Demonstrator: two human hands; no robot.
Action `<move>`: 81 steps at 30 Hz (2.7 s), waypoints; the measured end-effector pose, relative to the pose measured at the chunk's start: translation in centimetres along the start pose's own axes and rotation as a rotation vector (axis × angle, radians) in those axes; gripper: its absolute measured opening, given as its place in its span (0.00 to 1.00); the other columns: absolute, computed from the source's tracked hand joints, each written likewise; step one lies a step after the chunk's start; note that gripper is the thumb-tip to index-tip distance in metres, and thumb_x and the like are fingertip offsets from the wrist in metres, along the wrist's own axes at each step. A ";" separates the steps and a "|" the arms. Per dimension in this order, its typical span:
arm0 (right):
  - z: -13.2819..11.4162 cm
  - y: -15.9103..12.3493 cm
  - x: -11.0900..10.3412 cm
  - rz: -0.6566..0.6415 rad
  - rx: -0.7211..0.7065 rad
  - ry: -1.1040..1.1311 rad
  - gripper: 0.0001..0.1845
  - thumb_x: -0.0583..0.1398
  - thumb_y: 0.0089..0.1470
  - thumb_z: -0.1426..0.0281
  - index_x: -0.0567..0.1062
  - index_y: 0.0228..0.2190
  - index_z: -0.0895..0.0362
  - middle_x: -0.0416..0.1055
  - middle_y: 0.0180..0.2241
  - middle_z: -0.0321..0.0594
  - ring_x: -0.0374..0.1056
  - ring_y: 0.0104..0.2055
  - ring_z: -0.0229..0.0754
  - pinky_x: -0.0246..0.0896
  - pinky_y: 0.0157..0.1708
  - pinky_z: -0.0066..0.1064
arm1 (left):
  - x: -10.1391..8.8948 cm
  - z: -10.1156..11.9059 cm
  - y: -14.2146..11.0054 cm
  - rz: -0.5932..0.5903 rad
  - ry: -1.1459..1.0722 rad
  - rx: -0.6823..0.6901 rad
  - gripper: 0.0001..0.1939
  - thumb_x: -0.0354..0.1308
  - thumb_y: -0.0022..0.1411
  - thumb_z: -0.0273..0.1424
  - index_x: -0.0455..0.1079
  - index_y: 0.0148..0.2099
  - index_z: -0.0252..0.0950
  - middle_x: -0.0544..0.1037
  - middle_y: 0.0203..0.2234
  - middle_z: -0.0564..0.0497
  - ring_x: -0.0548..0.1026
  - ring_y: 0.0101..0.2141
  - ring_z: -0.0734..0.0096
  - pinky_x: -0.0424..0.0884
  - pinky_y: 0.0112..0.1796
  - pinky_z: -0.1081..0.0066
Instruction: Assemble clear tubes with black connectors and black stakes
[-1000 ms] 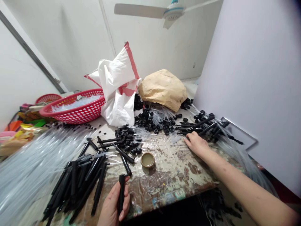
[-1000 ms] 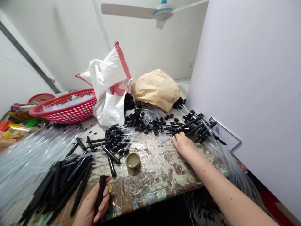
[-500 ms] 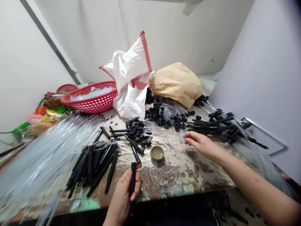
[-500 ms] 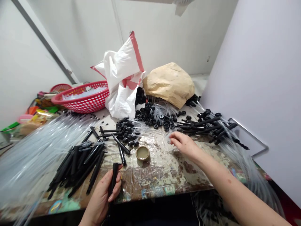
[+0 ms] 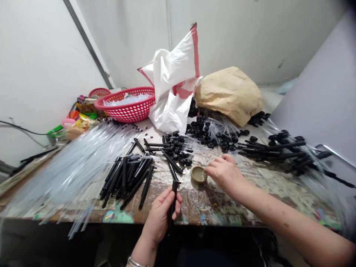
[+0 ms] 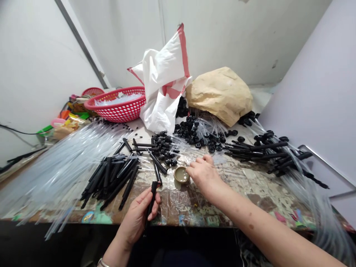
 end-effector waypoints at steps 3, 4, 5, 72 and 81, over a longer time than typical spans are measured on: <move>-0.3 -0.3 -0.6 0.060 0.050 0.110 0.08 0.57 0.54 0.73 0.75 0.26 0.54 0.74 0.27 0.37 0.64 0.33 0.41 0.42 0.40 0.38 | 0.0 0.1 -0.1 0.037 -0.041 -0.010 0.22 0.59 0.57 0.35 0.66 0.54 0.38 0.72 0.26 0.52 0.63 0.19 0.83 0.54 0.17 0.82; -0.6 -0.4 -0.9 0.083 0.079 0.191 0.08 0.57 0.55 0.72 0.76 0.27 0.54 0.75 0.28 0.37 0.65 0.34 0.41 0.44 0.40 0.37 | 0.1 0.1 -0.1 0.044 -0.051 -0.012 0.24 0.60 0.56 0.35 0.65 0.56 0.39 0.72 0.26 0.52 0.64 0.19 0.82 0.54 0.17 0.82; -1.0 -0.4 -1.1 0.092 0.106 0.299 0.07 0.57 0.54 0.71 0.76 0.28 0.53 0.75 0.29 0.36 0.66 0.34 0.41 0.46 0.39 0.36 | 0.1 0.1 -0.1 0.045 -0.059 -0.014 0.25 0.60 0.56 0.35 0.64 0.56 0.39 0.72 0.26 0.51 0.65 0.20 0.82 0.54 0.17 0.81; -5.7 0.9 -1.1 0.123 0.017 0.625 0.13 0.49 0.59 0.67 0.72 0.37 0.56 0.71 0.35 0.45 0.68 0.37 0.43 0.64 0.38 0.35 | -3.0 3.9 -1.4 0.479 0.172 0.410 0.21 0.56 0.57 0.42 0.64 0.50 0.39 0.70 0.25 0.55 0.65 0.19 0.79 0.64 0.20 0.78; -6.1 3.7 0.7 -0.002 0.001 0.398 0.14 0.52 0.57 0.70 0.77 0.29 0.55 0.70 0.30 0.44 0.62 0.35 0.44 0.58 0.35 0.36 | -10.6 12.9 2.5 0.810 1.202 0.628 0.23 0.44 0.63 0.37 0.65 0.53 0.29 0.73 0.47 0.37 0.69 0.49 0.56 0.61 0.51 0.57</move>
Point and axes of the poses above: each hand's wrist, its own y-axis towards the middle knuckle, its own x-axis out of the palm, z = x × y, the point moved 2 cm from there along y, towards the middle knuckle
